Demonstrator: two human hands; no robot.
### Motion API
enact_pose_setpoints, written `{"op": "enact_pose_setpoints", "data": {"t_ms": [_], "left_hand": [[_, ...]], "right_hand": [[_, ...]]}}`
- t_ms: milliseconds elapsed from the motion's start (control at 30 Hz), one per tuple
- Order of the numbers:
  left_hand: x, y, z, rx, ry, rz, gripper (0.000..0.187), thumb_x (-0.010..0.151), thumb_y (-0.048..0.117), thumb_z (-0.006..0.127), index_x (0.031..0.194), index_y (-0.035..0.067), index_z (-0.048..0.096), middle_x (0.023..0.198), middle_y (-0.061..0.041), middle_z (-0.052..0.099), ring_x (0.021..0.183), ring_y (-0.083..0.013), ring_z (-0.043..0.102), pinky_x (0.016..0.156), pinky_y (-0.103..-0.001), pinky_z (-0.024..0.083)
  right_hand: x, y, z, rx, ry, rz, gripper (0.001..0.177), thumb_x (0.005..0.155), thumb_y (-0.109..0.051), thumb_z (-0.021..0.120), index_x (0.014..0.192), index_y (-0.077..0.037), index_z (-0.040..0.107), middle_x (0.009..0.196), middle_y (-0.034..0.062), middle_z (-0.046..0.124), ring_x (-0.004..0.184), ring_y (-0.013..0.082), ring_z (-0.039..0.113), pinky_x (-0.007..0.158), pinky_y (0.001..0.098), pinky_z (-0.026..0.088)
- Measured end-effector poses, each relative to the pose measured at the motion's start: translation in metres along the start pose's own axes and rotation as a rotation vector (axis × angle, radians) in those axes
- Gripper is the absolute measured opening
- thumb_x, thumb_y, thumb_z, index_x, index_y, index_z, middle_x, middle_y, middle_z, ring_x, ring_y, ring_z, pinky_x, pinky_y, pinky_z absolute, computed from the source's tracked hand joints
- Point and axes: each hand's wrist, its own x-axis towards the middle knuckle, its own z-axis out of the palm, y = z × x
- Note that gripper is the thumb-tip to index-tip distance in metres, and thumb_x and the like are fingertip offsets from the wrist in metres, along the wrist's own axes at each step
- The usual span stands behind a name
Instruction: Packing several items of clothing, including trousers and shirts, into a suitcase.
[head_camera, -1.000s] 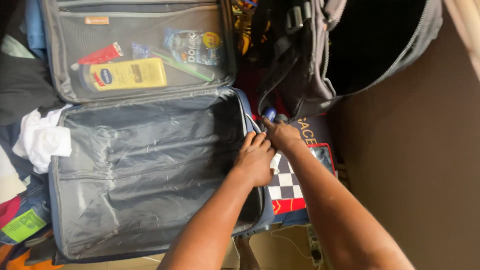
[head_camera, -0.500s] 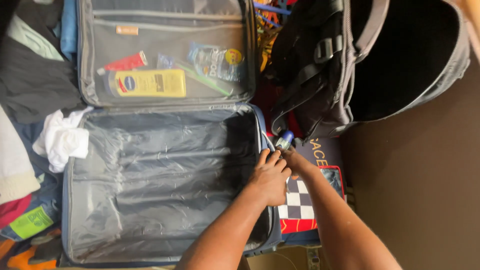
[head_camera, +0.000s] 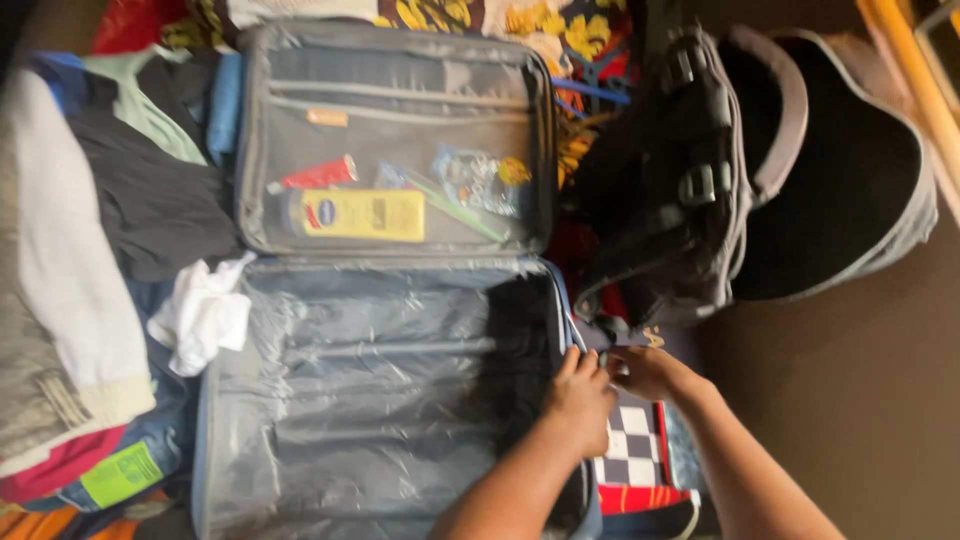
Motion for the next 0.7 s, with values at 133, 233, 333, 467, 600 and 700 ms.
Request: {"op": "enact_pose_setpoints", "data": {"t_ms": [133, 233, 333, 467, 600, 700], "left_hand": [[0.022, -0.023, 0.025, -0.146, 0.074, 0.04, 0.083, 0.067, 0.037, 0.076, 0.142, 0.006, 0.058, 0.15, -0.017, 0.047, 0.143, -0.0374, 0.031, 0.122, -0.057, 0.007], [0.017, -0.067, -0.004, -0.404, 0.378, 0.122, 0.074, 0.08, 0.046, 0.068, 0.141, 0.006, 0.058, 0.152, -0.025, 0.038, 0.143, -0.0477, 0.025, 0.112, -0.061, 0.014], [0.009, -0.14, -0.065, -0.41, 0.485, 0.055, 0.043, 0.082, 0.028, 0.071, 0.116, 0.002, 0.067, 0.135, -0.021, 0.05, 0.122, -0.0415, 0.048, 0.101, -0.057, 0.038], [0.028, -0.271, -0.086, -0.266, 0.781, -0.112, 0.019, 0.075, 0.004, 0.066, 0.094, 0.001, 0.066, 0.111, -0.022, 0.058, 0.103, -0.0414, 0.058, 0.087, -0.051, 0.05], [0.028, -0.4, -0.118, 0.02, 0.697, -0.334, 0.041, 0.079, 0.009, 0.067, 0.119, 0.0, 0.063, 0.136, -0.021, 0.053, 0.124, -0.0416, 0.05, 0.104, -0.055, 0.041], [0.038, -0.481, -0.096, 0.274, 0.782, -0.37, 0.055, 0.075, 0.015, 0.066, 0.128, 0.003, 0.061, 0.138, -0.019, 0.052, 0.131, -0.0406, 0.046, 0.106, -0.059, 0.034]], "right_hand": [[-0.049, -0.118, -0.149, 0.03, -0.146, 0.223, 0.035, 0.099, -0.035, 0.053, 0.129, -0.021, 0.062, 0.124, 0.0066, 0.074, 0.108, 0.0297, 0.074, 0.093, 0.0437, 0.059], [-0.042, -0.157, -0.194, 0.101, -0.23, 0.34, 0.043, 0.098, -0.027, 0.051, 0.141, -0.024, 0.053, 0.132, 0.0048, 0.061, 0.095, 0.0335, 0.078, 0.08, 0.0463, 0.064], [-0.012, -0.17, -0.212, -0.037, -0.112, 0.282, 0.052, 0.091, -0.024, 0.055, 0.143, -0.028, 0.054, 0.129, 0.0081, 0.06, 0.097, 0.035, 0.074, 0.081, 0.0472, 0.061], [0.007, -0.217, -0.26, -0.256, -0.076, 0.271, 0.043, 0.087, -0.032, 0.056, 0.127, -0.022, 0.068, 0.117, 0.0158, 0.074, 0.108, 0.0352, 0.071, 0.092, 0.048, 0.058], [0.03, -0.256, -0.313, -0.19, 0.058, 0.265, 0.044, 0.082, -0.035, 0.06, 0.123, -0.021, 0.068, 0.12, 0.0151, 0.072, 0.115, 0.0366, 0.067, 0.096, 0.0514, 0.055], [0.059, -0.255, -0.31, -0.055, 0.155, 0.195, 0.045, 0.087, -0.042, 0.058, 0.126, -0.02, 0.064, 0.117, 0.017, 0.071, 0.112, 0.0387, 0.067, 0.096, 0.0519, 0.053]]}}
